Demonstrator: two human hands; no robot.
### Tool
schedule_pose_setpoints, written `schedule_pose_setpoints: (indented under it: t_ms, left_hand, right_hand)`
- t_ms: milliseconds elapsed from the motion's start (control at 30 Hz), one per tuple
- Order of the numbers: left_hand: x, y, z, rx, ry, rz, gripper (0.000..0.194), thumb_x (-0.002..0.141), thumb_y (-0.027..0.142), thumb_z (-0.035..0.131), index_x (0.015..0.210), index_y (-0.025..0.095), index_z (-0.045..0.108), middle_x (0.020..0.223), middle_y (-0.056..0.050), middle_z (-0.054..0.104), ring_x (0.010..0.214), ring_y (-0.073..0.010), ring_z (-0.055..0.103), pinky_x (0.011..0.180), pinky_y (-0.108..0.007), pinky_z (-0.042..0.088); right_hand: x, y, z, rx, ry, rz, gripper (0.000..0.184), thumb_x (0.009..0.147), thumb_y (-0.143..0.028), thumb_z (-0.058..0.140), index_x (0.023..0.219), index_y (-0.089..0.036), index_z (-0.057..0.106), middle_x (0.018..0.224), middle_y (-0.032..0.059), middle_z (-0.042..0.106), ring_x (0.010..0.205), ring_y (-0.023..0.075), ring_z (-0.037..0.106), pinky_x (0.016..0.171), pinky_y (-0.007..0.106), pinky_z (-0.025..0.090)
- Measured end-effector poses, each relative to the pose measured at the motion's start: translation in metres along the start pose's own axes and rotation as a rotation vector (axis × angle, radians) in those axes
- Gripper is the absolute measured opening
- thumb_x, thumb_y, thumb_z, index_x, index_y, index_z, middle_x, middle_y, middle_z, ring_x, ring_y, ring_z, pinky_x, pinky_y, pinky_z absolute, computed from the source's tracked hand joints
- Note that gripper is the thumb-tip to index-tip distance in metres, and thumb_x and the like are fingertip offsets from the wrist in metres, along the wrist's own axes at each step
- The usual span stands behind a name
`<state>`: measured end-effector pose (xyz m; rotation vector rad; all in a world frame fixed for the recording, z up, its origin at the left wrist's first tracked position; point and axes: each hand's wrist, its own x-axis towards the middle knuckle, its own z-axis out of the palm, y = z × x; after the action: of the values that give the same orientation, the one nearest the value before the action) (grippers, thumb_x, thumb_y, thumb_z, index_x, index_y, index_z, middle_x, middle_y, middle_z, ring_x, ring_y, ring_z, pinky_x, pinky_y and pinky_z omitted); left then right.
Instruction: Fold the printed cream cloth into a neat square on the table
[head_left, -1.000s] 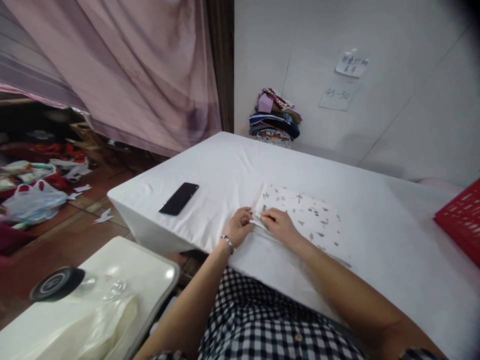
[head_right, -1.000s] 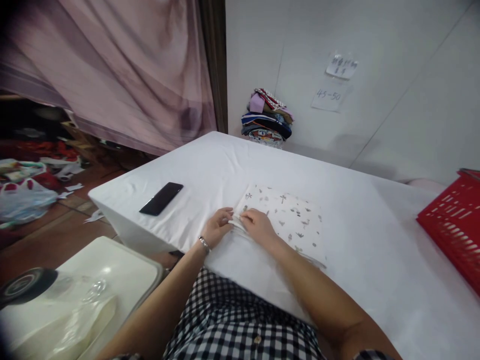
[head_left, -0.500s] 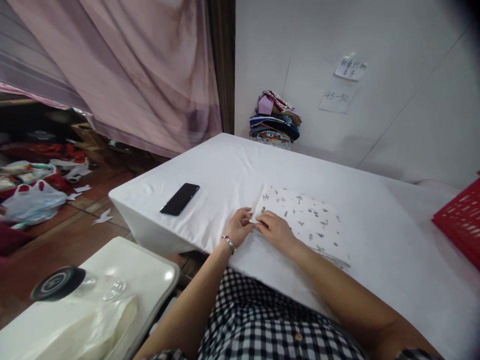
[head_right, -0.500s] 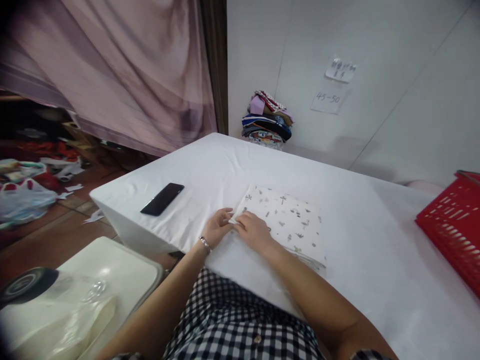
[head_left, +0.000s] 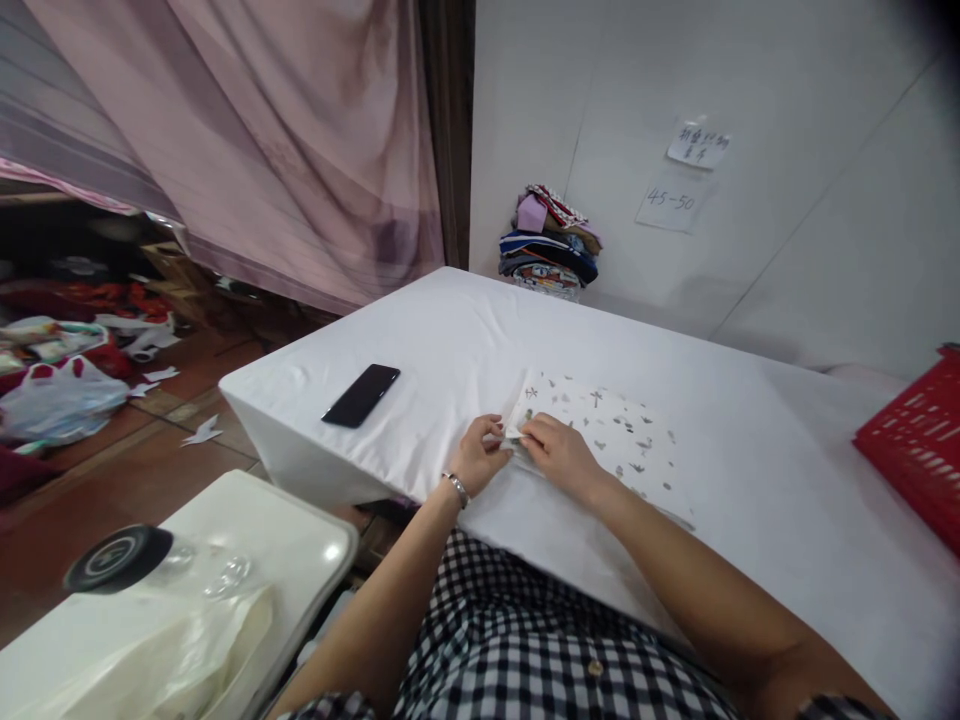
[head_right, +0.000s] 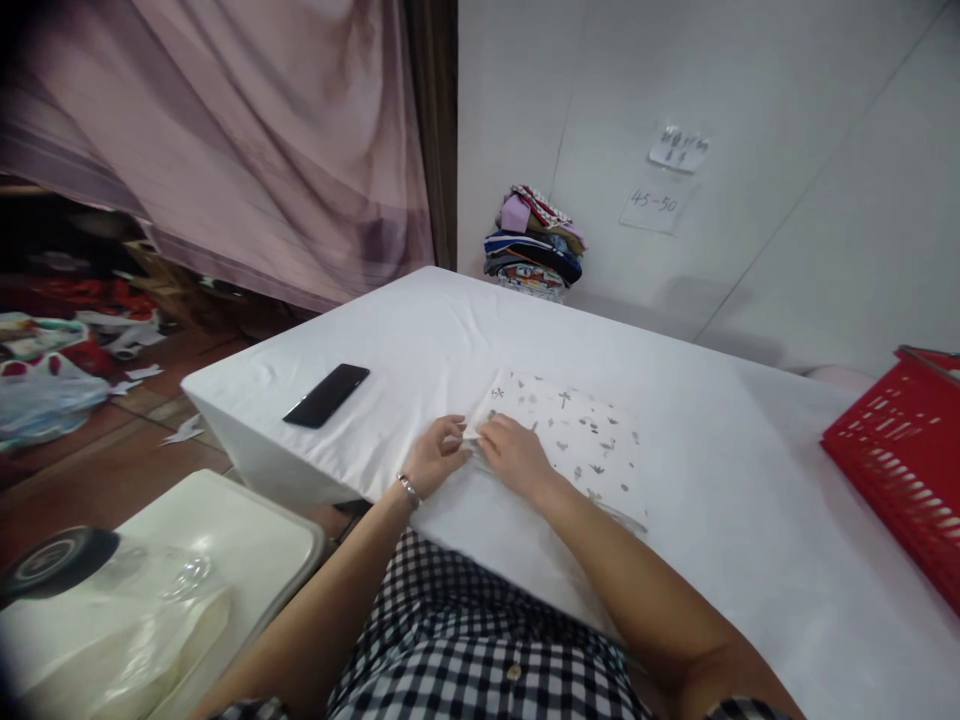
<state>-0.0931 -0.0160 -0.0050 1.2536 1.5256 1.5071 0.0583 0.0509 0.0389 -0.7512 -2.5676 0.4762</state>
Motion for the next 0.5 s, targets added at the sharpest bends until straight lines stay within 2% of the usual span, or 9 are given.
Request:
schedule_pose_setpoints:
  t_ms: [100,233,400,500]
  left_hand:
    - [-0.0038,-0.0018,-0.0004,0.117,0.011,0.008,0.022,0.061,0.014,0.062,0.078,0.017,0.049,0.118,-0.006,0.048,0.092,-0.0142,0.057,0.079,-0.029,0.05]
    - [-0.0057,-0.006,-0.0028,0.195,-0.023,0.043,0.023,0.061,0.013,0.061,0.081,0.017,0.052,0.12,-0.008,0.046,0.079,-0.0114,0.059,0.076,-0.03,0.051]
    - [-0.0055,-0.0067,-0.0048,0.241,-0.022,0.072,0.022,0.06,0.007,0.056,0.079,0.016,0.053,0.117,-0.008,0.048,0.087,-0.0132,0.058,0.077,-0.03,0.051]
    - [-0.0051,-0.0053,-0.0045,0.243,-0.012,0.047,0.014,0.062,0.009,0.056,0.074,0.016,0.054,0.114,-0.007,0.049,0.085,-0.0123,0.059,0.076,-0.03,0.052]
  right_hand:
    - [-0.0024,-0.0015,0.0036,-0.082,-0.092,-0.019,0.015,0.085,-0.018,0.044,0.089,-0.021,0.058,0.087,0.0023,0.055,0.082,0.0144,0.052,0.066,0.023,0.037]
    - [-0.0036,-0.0021,0.0069,-0.111,-0.06,-0.02,0.016,0.088,-0.022,0.041,0.09,-0.02,0.057,0.088,0.0031,0.055,0.082,0.0141,0.051,0.068,0.023,0.036]
    - [-0.0047,-0.0046,0.0054,-0.197,-0.127,-0.061,0.013,0.085,-0.019,0.045,0.091,-0.02,0.056,0.089,0.003,0.054,0.085,0.0149,0.049,0.069,0.024,0.035]
    - [-0.0053,-0.0067,0.0057,-0.262,-0.152,-0.07,0.011,0.083,-0.027,0.05,0.09,-0.019,0.055,0.09,0.0039,0.053,0.085,0.0166,0.048,0.068,0.025,0.035]
